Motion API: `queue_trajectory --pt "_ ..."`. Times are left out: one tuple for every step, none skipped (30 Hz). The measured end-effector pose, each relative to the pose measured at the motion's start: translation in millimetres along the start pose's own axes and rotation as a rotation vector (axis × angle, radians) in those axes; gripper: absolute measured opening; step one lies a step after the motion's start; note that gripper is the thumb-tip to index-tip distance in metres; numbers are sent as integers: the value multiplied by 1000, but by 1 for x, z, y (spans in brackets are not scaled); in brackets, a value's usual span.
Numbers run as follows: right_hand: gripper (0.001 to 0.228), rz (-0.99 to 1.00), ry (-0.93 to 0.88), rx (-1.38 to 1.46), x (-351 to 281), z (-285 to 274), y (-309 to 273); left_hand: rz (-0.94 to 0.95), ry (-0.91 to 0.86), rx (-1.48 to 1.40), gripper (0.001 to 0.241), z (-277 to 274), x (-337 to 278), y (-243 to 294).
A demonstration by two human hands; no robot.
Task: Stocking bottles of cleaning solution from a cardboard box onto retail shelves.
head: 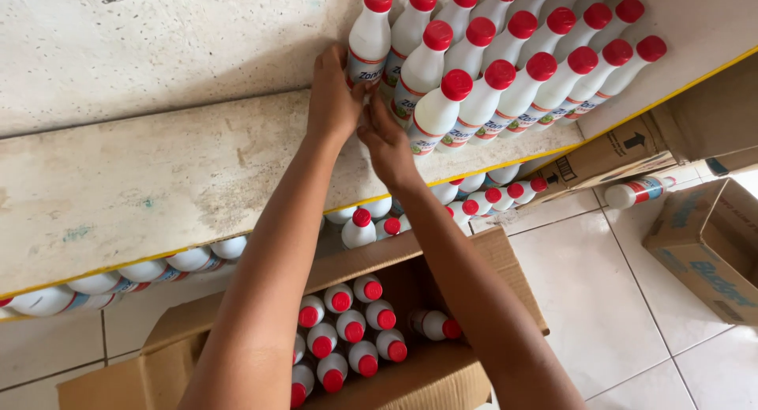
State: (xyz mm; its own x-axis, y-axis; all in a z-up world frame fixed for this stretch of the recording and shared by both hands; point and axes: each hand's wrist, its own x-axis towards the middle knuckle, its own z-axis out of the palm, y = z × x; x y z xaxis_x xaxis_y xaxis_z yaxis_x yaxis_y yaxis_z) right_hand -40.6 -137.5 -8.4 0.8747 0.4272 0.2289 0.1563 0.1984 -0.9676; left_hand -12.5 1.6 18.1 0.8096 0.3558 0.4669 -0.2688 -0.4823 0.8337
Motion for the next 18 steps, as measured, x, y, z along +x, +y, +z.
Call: queue_trajectory --pt "77 -26 -51 -43 -4 -6 1 -9 -46 49 53 -6 -1 5" --pt "77 -26 -53 -45 -14 -10 -15 -8 -44 47 53 -14 -6 14" --pt "68 39 -111 -160 -24 -13 -30 -43 -75 85 65 -23 -11 23" --pt "61 110 -167 -273 -37 -17 -44 -82 -110 124 78 -32 -20 31" --pt "61 115 -167 -273 -46 -22 -65 -86 -112 123 78 -44 -32 38" --pt "51 183 -288 -266 -60 -26 -86 -10 -112 165 79 -56 -49 46" --pt "44 251 -409 -256 -74 -32 -105 67 -112 205 80 -68 -66 52" --pt "44 281 -402 -250 -86 -32 -120 43 -131 199 80 -81 -85 67" --pt "37 338 -504 -422 -97 -32 -134 -136 -300 120 61 -94 -103 82" --pt "31 391 -611 -591 -106 -32 -149 -310 -469 39 43 -108 -119 97" --pt "31 419 -609 -583 -120 -34 -146 -332 -485 32 43 -110 -140 97" --pt "33 474 -709 -649 -127 -37 -143 -322 -799 34 38 -111 -155 96" --pt "35 529 -809 -715 -134 -40 -142 -305 -1113 35 35 -113 -168 97" --pt "35 527 -808 -718 -147 -43 -127 -302 -1111 34 35 -113 -177 103" --pt "33 548 -884 -883 -158 -46 -112 -222 -1339 245 41 -113 -186 110" --pt "30 565 -958 -1051 -169 -50 -96 -134 -1553 467 48 -112 -193 116" --pt "30 561 -958 -1057 -176 -45 -95 -131 -1547 468 48 -105 -208 104" --pt "31 553 -1010 -1088 -185 -40 -92 -143 -1516 482 51 -97 -222 91"
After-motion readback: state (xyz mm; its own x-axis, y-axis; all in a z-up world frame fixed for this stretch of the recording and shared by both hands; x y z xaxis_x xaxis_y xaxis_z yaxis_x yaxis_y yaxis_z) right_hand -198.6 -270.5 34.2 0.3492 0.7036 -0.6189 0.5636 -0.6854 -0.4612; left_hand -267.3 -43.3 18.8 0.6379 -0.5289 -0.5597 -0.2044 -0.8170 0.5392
